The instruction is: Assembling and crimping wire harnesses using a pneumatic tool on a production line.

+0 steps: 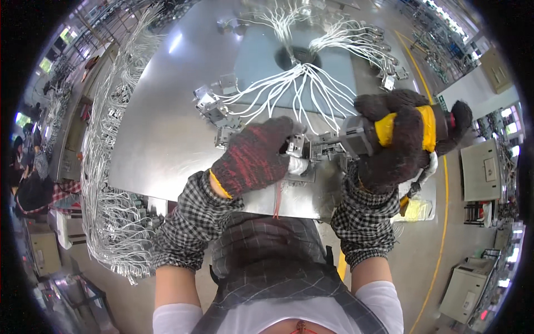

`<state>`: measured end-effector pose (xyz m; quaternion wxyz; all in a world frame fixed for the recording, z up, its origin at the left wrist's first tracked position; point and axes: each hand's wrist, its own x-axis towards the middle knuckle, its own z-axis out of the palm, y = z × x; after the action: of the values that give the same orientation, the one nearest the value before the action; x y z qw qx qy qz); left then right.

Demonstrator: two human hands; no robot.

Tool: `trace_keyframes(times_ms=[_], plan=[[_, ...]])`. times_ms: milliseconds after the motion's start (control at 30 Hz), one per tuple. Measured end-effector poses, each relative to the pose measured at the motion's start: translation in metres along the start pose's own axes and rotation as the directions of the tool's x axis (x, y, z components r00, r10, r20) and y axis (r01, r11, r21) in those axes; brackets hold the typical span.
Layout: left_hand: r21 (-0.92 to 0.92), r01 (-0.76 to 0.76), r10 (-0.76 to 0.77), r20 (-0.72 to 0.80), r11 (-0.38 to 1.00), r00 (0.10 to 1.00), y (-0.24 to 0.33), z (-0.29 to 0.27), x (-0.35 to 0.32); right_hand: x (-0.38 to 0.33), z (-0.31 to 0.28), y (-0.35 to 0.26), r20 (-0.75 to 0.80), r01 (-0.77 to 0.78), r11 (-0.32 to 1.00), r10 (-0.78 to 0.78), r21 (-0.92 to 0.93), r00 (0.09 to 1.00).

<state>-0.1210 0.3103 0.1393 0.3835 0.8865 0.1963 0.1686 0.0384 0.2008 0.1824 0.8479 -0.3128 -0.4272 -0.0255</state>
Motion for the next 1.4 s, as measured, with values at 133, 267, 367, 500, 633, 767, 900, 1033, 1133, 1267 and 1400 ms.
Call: trace_keyframes(times_ms=[133,267,367,500,633,767,900,1033,1133,1267,1400], plan=[[0.133,-0.057,0.054,0.028,0.989,0.998,0.004,0.000,-0.001,-0.010,0.005,0.000,-0.071,-0.090,0.995,0.093,0.043,0.993],[0.162,0.011,-0.019,0.048,0.987,0.999,0.010,0.002,0.002,-0.013,0.004,-0.001,-0.032,-0.084,0.987,0.080,-0.140,0.996],[0.220,0.030,-0.046,0.071,0.975,0.996,0.010,0.007,0.004,-0.014,0.003,0.001,0.017,-0.076,0.990,0.079,-0.119,0.997],[0.254,0.033,-0.055,0.079,0.967,0.995,0.008,0.011,0.004,-0.019,0.004,0.006,0.065,-0.068,0.997,0.070,-0.038,0.995],[0.266,0.037,-0.057,0.068,0.963,0.996,0.012,0.009,0.001,-0.023,0.003,0.004,0.162,-0.002,0.944,0.058,-0.329,0.985],[0.349,-0.103,0.158,-0.133,0.931,0.978,0.015,0.000,-0.011,-0.027,0.012,-0.001,0.234,-0.036,0.996,0.055,-0.086,0.971],[0.639,-0.052,0.069,-0.002,0.767,0.998,-0.004,-0.014,-0.020,-0.031,0.017,-0.007,0.045,-0.098,0.958,0.114,-0.271,0.992],[0.408,-0.262,0.273,0.032,0.875,0.962,-0.030,-0.027,-0.013,-0.026,0.010,0.001,0.136,-0.077,0.982,0.101,-0.174,0.986],[-0.274,0.073,-0.083,-0.027,0.959,0.996,-0.033,-0.035,-0.007,-0.027,0.008,0.007,0.136,-0.079,0.990,0.095,-0.116,0.986],[-0.011,-0.173,0.170,-0.137,0.985,0.976,-0.012,-0.027,-0.006,-0.017,0.011,0.010,0.177,0.008,1.000,-0.003,-0.030,0.984],[0.090,-0.170,0.177,-0.084,0.981,0.981,-0.001,-0.009,0.001,0.001,0.006,0.010,0.059,0.034,0.995,-0.039,0.088,0.997]])
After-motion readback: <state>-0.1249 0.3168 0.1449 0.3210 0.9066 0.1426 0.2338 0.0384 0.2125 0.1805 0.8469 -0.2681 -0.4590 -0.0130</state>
